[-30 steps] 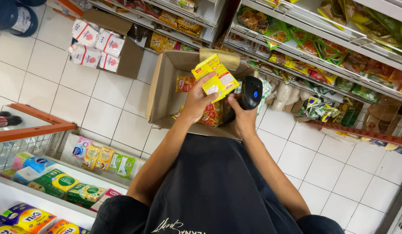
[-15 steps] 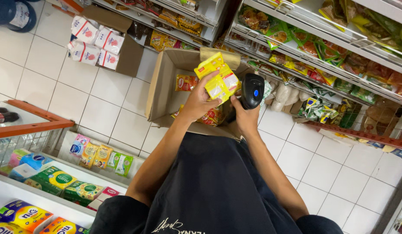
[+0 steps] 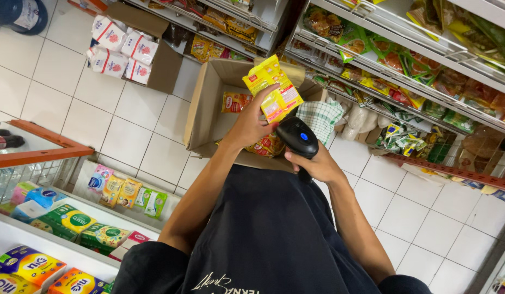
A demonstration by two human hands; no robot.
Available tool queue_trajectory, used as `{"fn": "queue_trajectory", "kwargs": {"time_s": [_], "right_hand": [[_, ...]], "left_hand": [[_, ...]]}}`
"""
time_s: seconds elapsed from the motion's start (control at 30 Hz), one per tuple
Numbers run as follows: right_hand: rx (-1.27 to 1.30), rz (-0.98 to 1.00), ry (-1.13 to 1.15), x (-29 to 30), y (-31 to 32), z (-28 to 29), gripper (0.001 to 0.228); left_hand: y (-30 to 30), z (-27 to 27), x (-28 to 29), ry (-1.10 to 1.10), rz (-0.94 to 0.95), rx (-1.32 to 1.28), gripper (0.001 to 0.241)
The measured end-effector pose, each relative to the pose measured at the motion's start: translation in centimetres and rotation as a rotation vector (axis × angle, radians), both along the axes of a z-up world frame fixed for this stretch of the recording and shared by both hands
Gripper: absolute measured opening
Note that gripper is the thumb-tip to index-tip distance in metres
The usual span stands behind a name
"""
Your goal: The person scans seasoning packets with a handheld barcode scanner and places them into a cardboard box on the floor.
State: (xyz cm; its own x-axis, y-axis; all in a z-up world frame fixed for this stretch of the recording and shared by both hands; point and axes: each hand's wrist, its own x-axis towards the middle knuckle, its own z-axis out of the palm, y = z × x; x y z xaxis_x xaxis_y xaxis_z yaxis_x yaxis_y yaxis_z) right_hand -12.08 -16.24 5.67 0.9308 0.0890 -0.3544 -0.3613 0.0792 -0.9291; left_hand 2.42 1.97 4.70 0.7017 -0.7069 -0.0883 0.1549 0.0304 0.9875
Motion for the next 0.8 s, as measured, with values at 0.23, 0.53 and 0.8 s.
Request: {"fn": "queue_trajectory", "kwargs": {"time_s": [0.23, 0.53, 0.8], "right_hand": [[-0.083, 0.095, 0.008, -0.1, -0.7, 0.5, 0.018], [-0.491, -0.394, -0.136, -0.1, -2.6, -6.3, 0.034], [-0.765, -0.561, -0.179, -0.7, -4.9, -16.1, 0.041]], "left_hand": [[-0.2, 0.2, 0.1, -0.089, -0.015, 0.045, 0.086], [0.0, -2.8, -0.1, -0.305, 0.059, 0.211, 0.03], [-0.1, -6.7, -2.4, -0.311, 0.058, 0.283, 0.038]]}}
